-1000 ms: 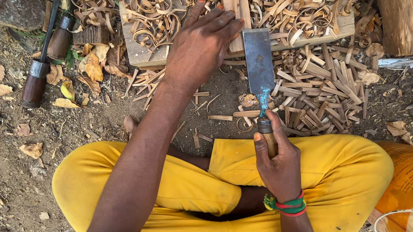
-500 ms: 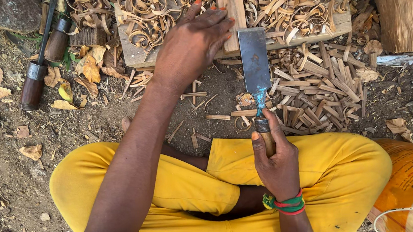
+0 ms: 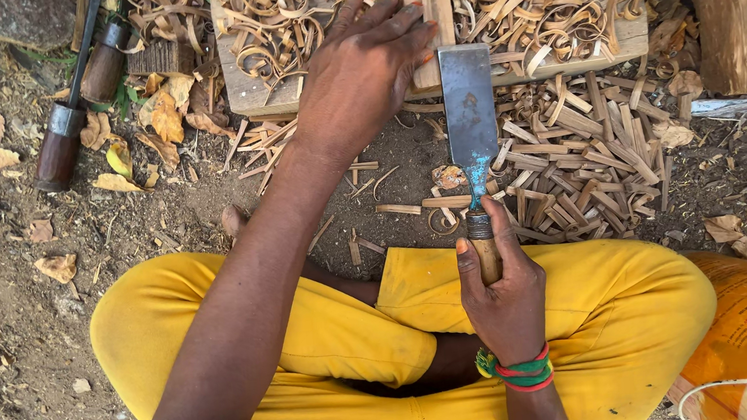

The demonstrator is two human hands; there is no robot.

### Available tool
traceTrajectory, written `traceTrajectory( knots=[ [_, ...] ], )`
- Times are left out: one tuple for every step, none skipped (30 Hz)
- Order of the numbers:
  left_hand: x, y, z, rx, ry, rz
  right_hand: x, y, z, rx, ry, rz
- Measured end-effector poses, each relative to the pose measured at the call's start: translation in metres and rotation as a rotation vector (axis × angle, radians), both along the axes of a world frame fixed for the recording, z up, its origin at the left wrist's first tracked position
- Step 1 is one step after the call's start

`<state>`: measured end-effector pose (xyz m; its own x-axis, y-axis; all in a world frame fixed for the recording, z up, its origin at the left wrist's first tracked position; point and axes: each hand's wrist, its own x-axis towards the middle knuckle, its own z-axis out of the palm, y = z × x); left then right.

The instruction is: The person carves a wooden block using a chisel to shave off layers of wood while sitting on the ground. The person handles the block and uses tools to refine the wood surface.

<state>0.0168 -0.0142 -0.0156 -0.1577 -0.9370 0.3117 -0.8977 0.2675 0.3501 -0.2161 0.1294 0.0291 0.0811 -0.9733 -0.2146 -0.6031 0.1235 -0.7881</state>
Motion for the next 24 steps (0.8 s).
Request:
traceTrajectory(
  knots=[
    [-0.0010, 0.0010, 0.0002, 0.009, -0.002, 0.012, 0.0006, -0.0001, 0.0005, 0.046, 0.014, -0.025],
    [-0.0017, 0.0016, 0.0006, 0.016, -0.005, 0.022, 0.0013, -0.0003, 0.0007, 0.002, -0.004, 0.000],
    [-0.0018, 0.0022, 0.0011, 0.024, -0.007, 0.031, 0.0014, -0.0004, 0.0008, -0.042, -0.020, 0.026],
    [-0.0017, 0.0025, 0.0017, 0.024, -0.010, 0.018, 0.0012, -0.0005, 0.0008, -0.085, -0.036, 0.055],
    [-0.0013, 0.0026, 0.0022, 0.025, -0.013, 0.005, 0.0009, -0.0005, 0.0005, -0.075, -0.032, 0.050],
    [-0.0007, 0.0024, 0.0026, 0.025, -0.018, -0.009, 0.0004, -0.0006, 0.0001, -0.065, -0.028, 0.043],
    [-0.0002, 0.0019, 0.0029, 0.023, -0.049, -0.002, -0.0003, -0.0007, -0.0005, -0.054, -0.024, 0.036],
    [0.0002, 0.0015, 0.0030, 0.021, -0.079, 0.005, -0.0010, -0.0006, -0.0012, -0.050, -0.028, 0.037],
    [0.0003, 0.0012, 0.0028, 0.020, -0.110, 0.011, -0.0018, -0.0005, -0.0019, -0.046, -0.031, 0.036],
    [0.0001, 0.0011, 0.0025, 0.009, -0.110, 0.004, -0.0025, -0.0005, -0.0027, -0.042, -0.035, 0.036],
    [-0.0005, 0.0011, 0.0020, -0.003, -0.110, -0.004, -0.0031, -0.0005, -0.0034, -0.063, -0.038, 0.047],
    [-0.0012, 0.0011, 0.0013, -0.015, -0.109, -0.011, -0.0038, -0.0005, -0.0040, -0.083, -0.041, 0.059],
    [-0.0019, 0.0010, 0.0007, -0.007, -0.118, -0.017, -0.0042, -0.0004, -0.0045, -0.102, -0.044, 0.070],
    [-0.0027, 0.0010, -0.0001, 0.002, -0.126, -0.023, -0.0045, -0.0001, -0.0049, -0.091, -0.049, 0.064],
    [-0.0031, 0.0007, -0.0007, 0.010, -0.135, -0.030, -0.0046, -0.0001, -0.0052, -0.083, -0.055, 0.057],
    [-0.0033, 0.0003, -0.0012, 0.024, -0.138, -0.022, -0.0047, 0.0000, -0.0054, -0.074, -0.061, 0.050],
    [-0.0032, -0.0002, -0.0016, 0.038, -0.140, -0.013, -0.0049, 0.0000, -0.0054, -0.058, -0.049, 0.043],
    [-0.0029, -0.0007, -0.0018, 0.051, -0.142, -0.004, -0.0050, -0.0002, -0.0054, -0.043, -0.039, 0.036],
    [-0.0024, -0.0012, -0.0018, 0.054, -0.139, 0.001, -0.0051, -0.0005, -0.0054, -0.029, -0.028, 0.030],
    [-0.0017, -0.0015, -0.0017, 0.057, -0.136, 0.005, -0.0051, -0.0005, -0.0054, -0.035, -0.031, 0.032],
    [-0.0011, -0.0017, -0.0015, 0.061, -0.133, 0.010, -0.0052, -0.0006, -0.0054, -0.042, -0.035, 0.035],
    [-0.0007, -0.0016, -0.0012, 0.059, -0.104, 0.007, -0.0051, -0.0007, -0.0056, -0.049, -0.038, 0.038],
    [-0.0004, -0.0014, -0.0008, 0.059, -0.075, 0.005, -0.0051, -0.0007, -0.0057, -0.062, -0.041, 0.041],
    [-0.0001, -0.0011, -0.0004, 0.058, -0.046, 0.002, -0.0052, -0.0007, -0.0059, -0.074, -0.044, 0.045]
  ],
)
